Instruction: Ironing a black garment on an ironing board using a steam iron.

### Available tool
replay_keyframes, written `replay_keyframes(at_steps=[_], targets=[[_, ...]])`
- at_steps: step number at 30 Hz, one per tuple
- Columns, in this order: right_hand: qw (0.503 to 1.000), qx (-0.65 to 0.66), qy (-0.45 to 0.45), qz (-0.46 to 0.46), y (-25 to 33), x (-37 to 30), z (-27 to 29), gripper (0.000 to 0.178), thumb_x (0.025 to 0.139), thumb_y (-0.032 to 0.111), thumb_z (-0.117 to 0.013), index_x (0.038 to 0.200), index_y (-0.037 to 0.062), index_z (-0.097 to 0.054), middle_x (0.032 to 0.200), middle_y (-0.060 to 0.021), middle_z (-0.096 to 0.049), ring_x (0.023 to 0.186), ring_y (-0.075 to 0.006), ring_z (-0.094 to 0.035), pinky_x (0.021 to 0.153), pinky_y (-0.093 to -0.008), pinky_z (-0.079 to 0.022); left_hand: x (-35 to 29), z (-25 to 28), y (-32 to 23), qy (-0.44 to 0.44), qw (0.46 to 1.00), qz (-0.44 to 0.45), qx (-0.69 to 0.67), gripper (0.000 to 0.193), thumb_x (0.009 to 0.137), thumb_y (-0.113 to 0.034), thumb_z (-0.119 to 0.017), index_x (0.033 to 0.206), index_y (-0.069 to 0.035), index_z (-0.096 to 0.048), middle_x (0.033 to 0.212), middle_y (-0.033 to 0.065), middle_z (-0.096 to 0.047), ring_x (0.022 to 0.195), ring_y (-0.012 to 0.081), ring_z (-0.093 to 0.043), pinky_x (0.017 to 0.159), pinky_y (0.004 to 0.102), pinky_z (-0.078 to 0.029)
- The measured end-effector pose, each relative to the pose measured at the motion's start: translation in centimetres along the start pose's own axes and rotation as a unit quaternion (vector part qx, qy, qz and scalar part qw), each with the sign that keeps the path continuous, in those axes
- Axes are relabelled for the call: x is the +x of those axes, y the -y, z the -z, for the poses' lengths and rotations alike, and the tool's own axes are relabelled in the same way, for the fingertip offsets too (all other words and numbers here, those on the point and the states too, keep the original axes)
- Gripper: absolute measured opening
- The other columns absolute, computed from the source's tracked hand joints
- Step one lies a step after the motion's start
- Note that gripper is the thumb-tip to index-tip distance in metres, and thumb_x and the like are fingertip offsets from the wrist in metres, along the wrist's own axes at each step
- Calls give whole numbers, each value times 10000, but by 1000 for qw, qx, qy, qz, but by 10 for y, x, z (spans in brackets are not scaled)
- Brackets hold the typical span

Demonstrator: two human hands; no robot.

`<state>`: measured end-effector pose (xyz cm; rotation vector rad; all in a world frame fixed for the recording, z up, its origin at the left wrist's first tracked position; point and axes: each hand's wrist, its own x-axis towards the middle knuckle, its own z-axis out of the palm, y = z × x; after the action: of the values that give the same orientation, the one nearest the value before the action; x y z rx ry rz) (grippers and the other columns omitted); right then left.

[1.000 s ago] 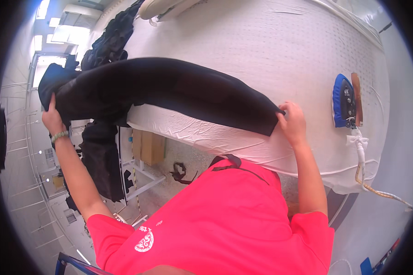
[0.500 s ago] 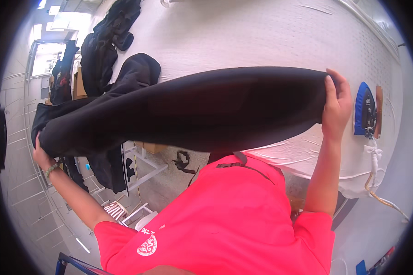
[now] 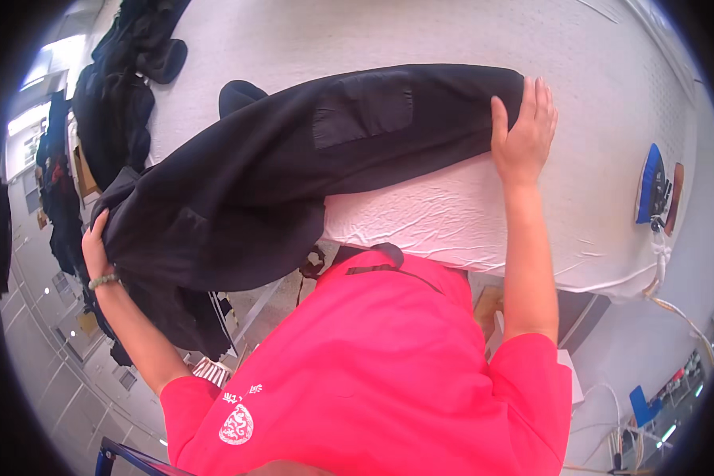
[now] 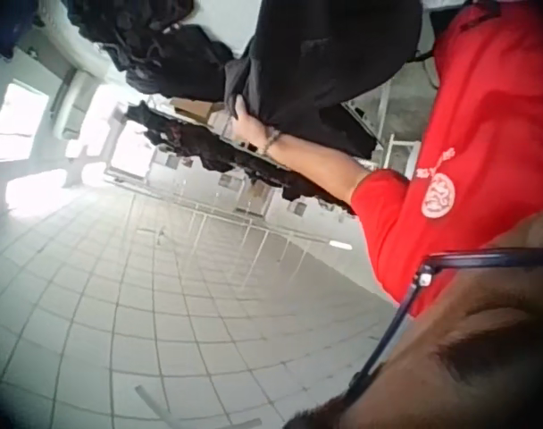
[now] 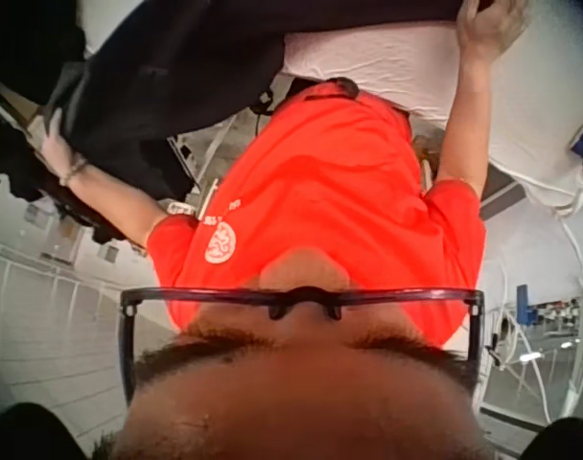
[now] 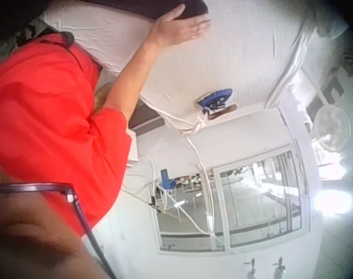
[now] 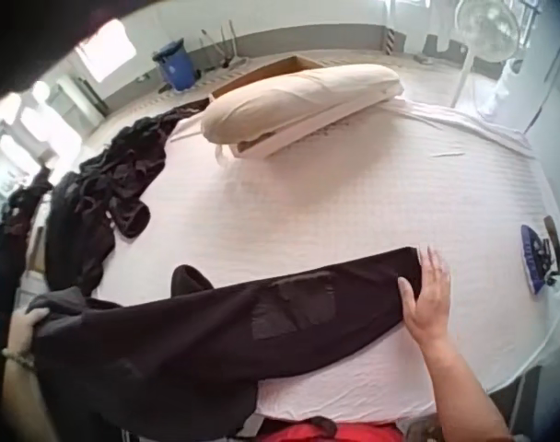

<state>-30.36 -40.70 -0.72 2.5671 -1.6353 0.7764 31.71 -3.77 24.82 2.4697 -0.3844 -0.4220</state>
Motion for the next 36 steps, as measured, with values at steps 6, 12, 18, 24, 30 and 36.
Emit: replay_keyframes(at_steps=[6,12,18,24,30,36], targets=[[938,244,221,106,133,-73,21,475,932,253,-710,1346,34,-629,1523,-223,-496,1464,-452,-383,1225,-562,-258,20,-9,-9,58,991,52,-105,369,937,-256,-752,1157,37,-720,1081,110,-750,928,187,-720,907,298,-543],[784,503,354,80,201,-24,41,192,945,204,-732,1076,68,-768,956,-130,-763,842,-281,-749,749,-372,-594,37,-5,5,89,986,73,-120,353,937,-228,-720,1188,21,-710,1124,90,-733,977,183,-693,926,302,-517],[911,371,175,47,180,95,3,215,935,147,-727,1125,46,-738,977,-119,-764,878,-293,-742,772,-361,-589,-1,-25,42,121,920,16,-372,460,880,-131,-654,1304,38,-599,1239,139,-692,1105,263,-688,1006,398,-534],[939,94,-111,310,257,247,-67,493,908,267,-734,1347,86,-604,1239,-153,-689,1139,-352,-650,1035,-418,-498,-70,-96,68,204,864,22,-459,755,847,-162,-686,1513,56,-406,1467,199,-549,1343,350,-556,1168,458,-421],[893,258,168,328,315,356,-90,739,856,287,-734,1501,33,-477,1611,-213,-384,1530,-369,-304,1251,-535,-237,-117,-126,68,176,855,105,-476,727,857,-88,-646,1516,73,-386,1483,207,-532,1355,344,-543,1179,435,-401],[943,-198,112,244,357,365,-124,723,847,248,-734,1493,42,-486,1629,-182,-368,1525,-360,-311,1240,-551,-257,-130,-119,78,122,849,110,-501,658,889,-69,-632,1497,71,-420,1467,195,-551,1343,324,-556,1167,412,-407]])
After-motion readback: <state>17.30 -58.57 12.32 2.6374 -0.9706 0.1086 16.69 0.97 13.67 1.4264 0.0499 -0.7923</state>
